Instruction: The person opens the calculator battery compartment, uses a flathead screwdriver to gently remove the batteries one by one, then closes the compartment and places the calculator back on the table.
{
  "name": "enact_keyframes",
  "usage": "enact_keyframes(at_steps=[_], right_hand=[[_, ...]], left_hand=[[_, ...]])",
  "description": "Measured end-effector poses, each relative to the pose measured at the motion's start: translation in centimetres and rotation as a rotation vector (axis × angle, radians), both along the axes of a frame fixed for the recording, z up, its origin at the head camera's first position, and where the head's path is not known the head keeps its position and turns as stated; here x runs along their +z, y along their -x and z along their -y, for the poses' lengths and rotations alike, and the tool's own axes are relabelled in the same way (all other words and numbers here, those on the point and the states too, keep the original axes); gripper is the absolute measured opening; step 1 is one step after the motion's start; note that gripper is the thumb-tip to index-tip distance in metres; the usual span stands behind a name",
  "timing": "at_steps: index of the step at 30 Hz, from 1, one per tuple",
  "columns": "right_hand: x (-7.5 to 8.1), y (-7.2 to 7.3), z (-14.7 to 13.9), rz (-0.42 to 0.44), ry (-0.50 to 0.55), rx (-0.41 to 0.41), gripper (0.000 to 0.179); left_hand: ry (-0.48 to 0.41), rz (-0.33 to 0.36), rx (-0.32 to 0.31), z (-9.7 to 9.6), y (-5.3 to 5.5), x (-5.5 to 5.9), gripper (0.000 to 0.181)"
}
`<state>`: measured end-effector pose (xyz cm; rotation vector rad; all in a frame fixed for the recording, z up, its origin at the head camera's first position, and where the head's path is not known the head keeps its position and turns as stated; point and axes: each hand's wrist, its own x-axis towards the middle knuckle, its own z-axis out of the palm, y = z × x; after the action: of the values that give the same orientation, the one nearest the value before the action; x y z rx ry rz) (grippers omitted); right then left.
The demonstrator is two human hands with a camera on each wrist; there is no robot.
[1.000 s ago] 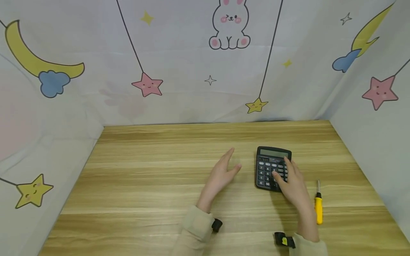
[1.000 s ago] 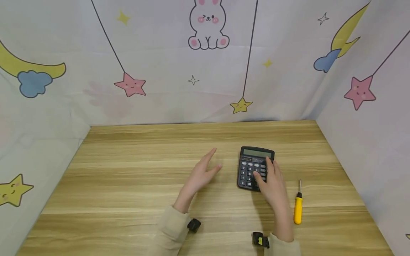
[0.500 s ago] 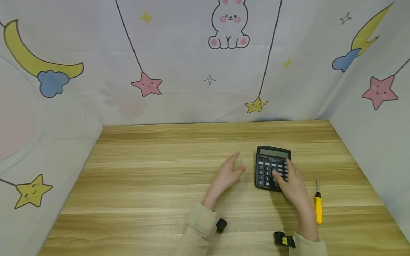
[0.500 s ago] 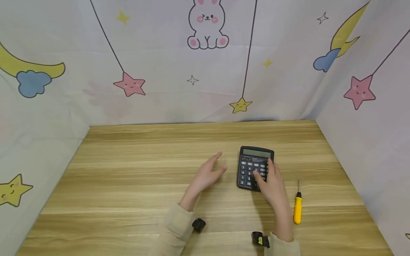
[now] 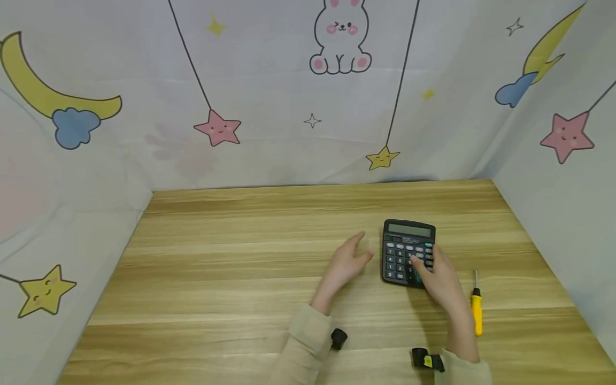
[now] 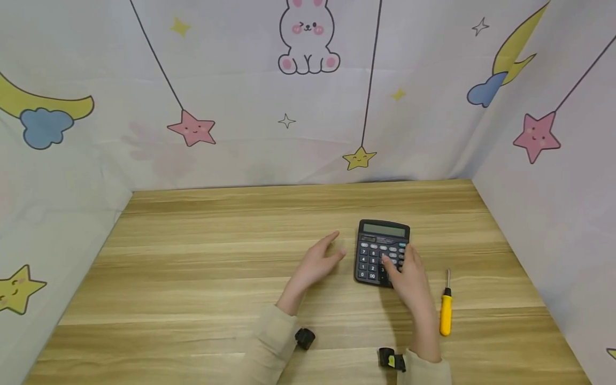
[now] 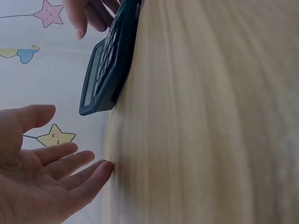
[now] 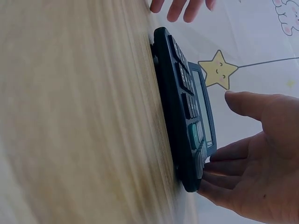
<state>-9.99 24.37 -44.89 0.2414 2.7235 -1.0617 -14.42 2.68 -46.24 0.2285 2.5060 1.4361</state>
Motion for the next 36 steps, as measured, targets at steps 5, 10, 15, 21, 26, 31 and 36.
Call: enact_keyframes(at_steps=[5, 10, 15, 21, 26, 31, 36], right_hand=[[0.0, 0.1, -0.2, 0.008, -0.001, -0.011, 0.085], [-0.3, 0.3, -0.5, 0.031, -0.016, -0.052, 0.081], [-0.7, 0.3, -0.9, 0.047, -0.010, -0.088, 0.080], [-0.8, 0.5, -1.0, 0.054, 0.014, -0.106, 0.081], [-0.8, 0.6, -0.9, 0.038, 0.034, -0.112, 0.079], [-0.8, 0.6, -1.0, 0.031, 0.052, -0.132, 0.075], [-0.7, 0.5, -1.1, 0.024, 0.069, -0.148, 0.073]], left_hand=[[0.007, 0.017, -0.005, -0.5, 0.1, 0.1, 0.058], [-0.004, 0.044, -0.014, -1.1, 0.2, 0.0, 0.059], [-0.014, 0.056, -0.023, -1.6, 0.2, -0.3, 0.057], [0.000, 0.034, -0.056, -2.1, 0.1, -0.1, 0.058], [0.036, 0.036, -0.057, -2.4, 0.1, -0.1, 0.061], [0.047, 0.023, -0.076, -3.0, 0.1, -0.1, 0.056], [0.033, 0.023, -0.083, -3.5, 0.2, -0.1, 0.055]])
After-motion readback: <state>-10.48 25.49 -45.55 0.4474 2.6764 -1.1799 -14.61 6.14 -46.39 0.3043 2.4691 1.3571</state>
